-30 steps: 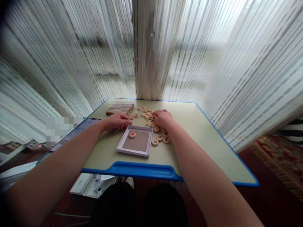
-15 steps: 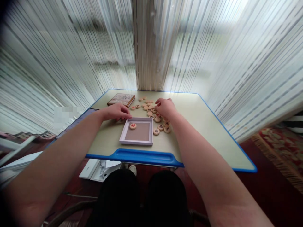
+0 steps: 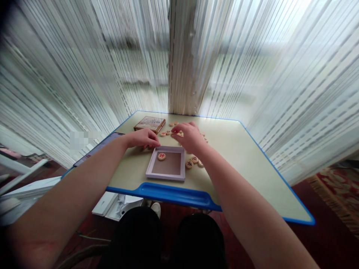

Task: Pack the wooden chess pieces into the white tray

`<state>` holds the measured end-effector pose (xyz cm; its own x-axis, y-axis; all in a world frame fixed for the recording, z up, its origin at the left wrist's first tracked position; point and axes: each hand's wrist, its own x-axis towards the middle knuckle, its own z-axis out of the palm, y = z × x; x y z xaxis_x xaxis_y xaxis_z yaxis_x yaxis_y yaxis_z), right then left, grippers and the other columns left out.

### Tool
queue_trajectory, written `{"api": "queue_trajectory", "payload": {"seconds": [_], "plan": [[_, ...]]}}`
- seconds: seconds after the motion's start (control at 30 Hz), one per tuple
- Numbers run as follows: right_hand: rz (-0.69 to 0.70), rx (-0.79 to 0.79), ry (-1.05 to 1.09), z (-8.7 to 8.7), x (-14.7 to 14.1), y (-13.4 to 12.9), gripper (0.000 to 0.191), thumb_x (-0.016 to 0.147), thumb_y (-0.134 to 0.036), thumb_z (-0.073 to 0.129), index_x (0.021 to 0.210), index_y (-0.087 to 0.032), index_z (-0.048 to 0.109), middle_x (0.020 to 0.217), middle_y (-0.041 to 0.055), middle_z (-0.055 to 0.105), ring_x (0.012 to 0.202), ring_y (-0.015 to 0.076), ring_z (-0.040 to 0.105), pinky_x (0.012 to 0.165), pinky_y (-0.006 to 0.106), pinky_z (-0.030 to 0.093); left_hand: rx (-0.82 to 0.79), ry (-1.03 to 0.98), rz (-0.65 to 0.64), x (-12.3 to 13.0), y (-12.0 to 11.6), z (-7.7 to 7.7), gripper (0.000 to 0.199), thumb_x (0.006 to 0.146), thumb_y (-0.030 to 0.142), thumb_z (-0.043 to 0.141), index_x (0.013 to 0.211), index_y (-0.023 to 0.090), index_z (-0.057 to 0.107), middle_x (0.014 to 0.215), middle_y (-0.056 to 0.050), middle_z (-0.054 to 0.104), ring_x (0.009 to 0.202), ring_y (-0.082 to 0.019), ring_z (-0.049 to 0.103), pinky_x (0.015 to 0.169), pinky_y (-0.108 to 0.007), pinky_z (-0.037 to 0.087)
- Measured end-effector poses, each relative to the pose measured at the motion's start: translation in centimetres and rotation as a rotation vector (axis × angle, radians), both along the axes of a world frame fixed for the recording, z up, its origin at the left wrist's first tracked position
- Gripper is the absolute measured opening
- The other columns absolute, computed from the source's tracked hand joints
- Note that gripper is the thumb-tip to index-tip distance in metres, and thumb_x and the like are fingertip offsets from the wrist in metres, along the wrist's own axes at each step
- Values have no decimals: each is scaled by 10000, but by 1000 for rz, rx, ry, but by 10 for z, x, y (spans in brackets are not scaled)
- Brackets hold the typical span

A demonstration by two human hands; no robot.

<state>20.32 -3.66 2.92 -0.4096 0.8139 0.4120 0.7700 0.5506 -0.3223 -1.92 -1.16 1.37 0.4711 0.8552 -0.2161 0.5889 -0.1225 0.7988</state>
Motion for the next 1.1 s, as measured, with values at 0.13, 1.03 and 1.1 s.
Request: {"api": "queue_trajectory", "payload": {"seconds": [0.13, 1.03, 1.1], "plan": [[213, -120, -39, -11, -27, -25, 137, 780, -301, 623, 880, -225, 679, 848, 21, 678, 904, 194, 510, 805, 311, 362, -43, -54, -9, 0, 0, 1, 140, 626, 203, 595, 697, 122, 685, 534, -5, 574, 423, -73, 465, 377, -181, 345], [249, -30, -372, -3, -30, -37, 218, 742, -234, 550, 884, -214, 714, 858, 57, 663, 854, 219, 528, 736, 314, 401, -21, 14, -52, 1, -1, 3, 175, 610, 227, 549, 711, 123, 648, 587, -7, 560, 478, -92, 495, 374, -188, 373], [254, -46, -344, -2, -28, -37, 247, 741, -225, 553, 932, -224, 709, 893, 54, 658, 868, 213, 536, 738, 307, 402, -18, 21, -54, 1, -1, 4, 172, 608, 222, 549, 706, 122, 649, 595, -11, 566, 487, -92, 496, 379, -187, 373]]}}
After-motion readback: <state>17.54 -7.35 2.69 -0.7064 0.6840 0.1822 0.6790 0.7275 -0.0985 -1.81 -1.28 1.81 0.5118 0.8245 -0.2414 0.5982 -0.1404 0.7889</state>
